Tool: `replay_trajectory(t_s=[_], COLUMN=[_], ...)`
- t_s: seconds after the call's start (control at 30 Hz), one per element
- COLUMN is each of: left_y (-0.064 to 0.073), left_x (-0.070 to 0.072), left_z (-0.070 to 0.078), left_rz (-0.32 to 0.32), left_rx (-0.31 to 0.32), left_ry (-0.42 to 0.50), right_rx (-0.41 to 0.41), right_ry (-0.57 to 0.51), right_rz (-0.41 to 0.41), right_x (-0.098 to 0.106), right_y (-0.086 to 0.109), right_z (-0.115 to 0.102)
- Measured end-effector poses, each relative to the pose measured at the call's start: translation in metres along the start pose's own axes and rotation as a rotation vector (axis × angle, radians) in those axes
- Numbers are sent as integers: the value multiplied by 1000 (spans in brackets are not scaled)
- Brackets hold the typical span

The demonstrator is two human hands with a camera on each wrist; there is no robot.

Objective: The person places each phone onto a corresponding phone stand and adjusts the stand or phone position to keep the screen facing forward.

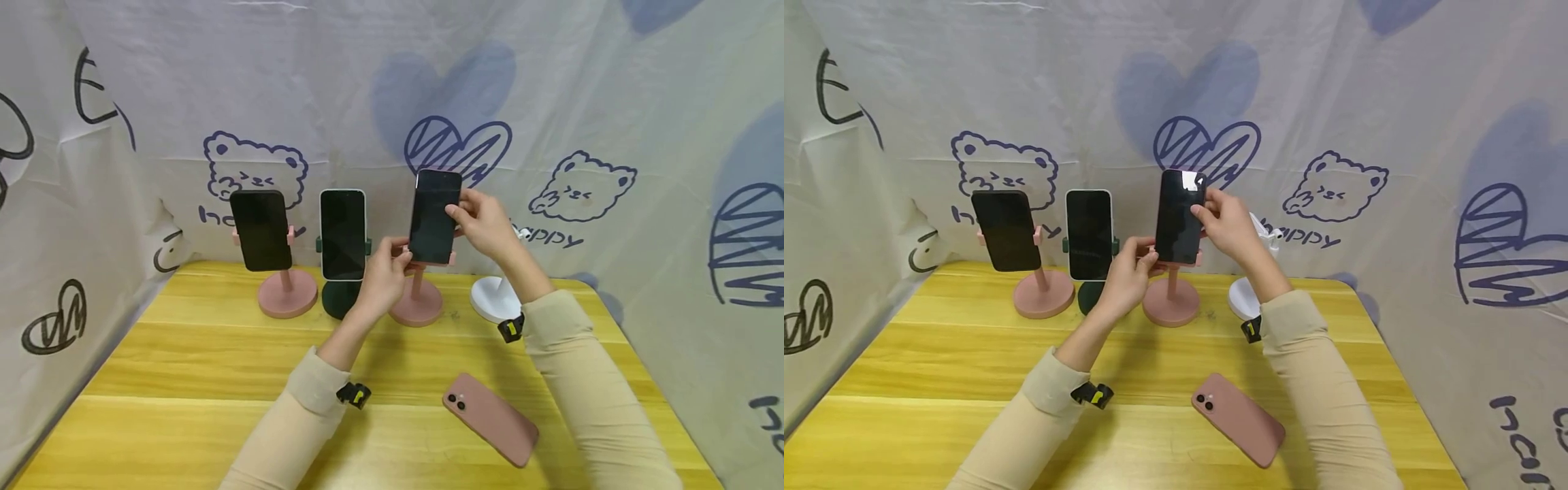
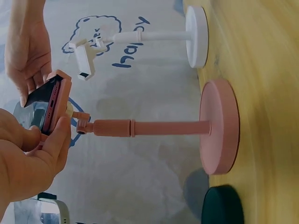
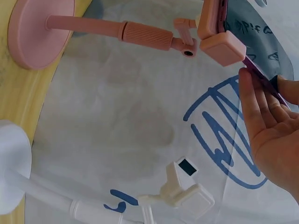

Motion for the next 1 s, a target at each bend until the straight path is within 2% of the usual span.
replay_trajectory(t_s=[0.1, 0.47, 0.6, 0.77, 1.0], left_y=[0, 1, 2, 2, 1], left_x=[1, 0, 1, 1, 2], left_z=[-5, -7, -8, -7, -8], left_rz=[19, 37, 45, 44, 48], left_rx=[-5, 16, 27, 11, 3], left_ry=[77, 125, 126, 125, 117], right_rx=[-23, -46, -32, -29, -34], right_ry=[-18, 0, -12, -20, -28], right_rz=[-20, -40, -33, -18, -34], right_x=[-3, -6, -7, -7, -8], right_y=[-1, 3, 6, 8, 8], right_z=[2, 6, 6, 7, 8])
Point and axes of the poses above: each hand's wrist, its own y-axis away from the middle knuckle, its own x-axis out of the back of the hand, z = x × y, the point moved 10 cm from there along -y, towards the middle knuckle, and after that the axes turned 15 degrees about -z, right-handed, at the moved point
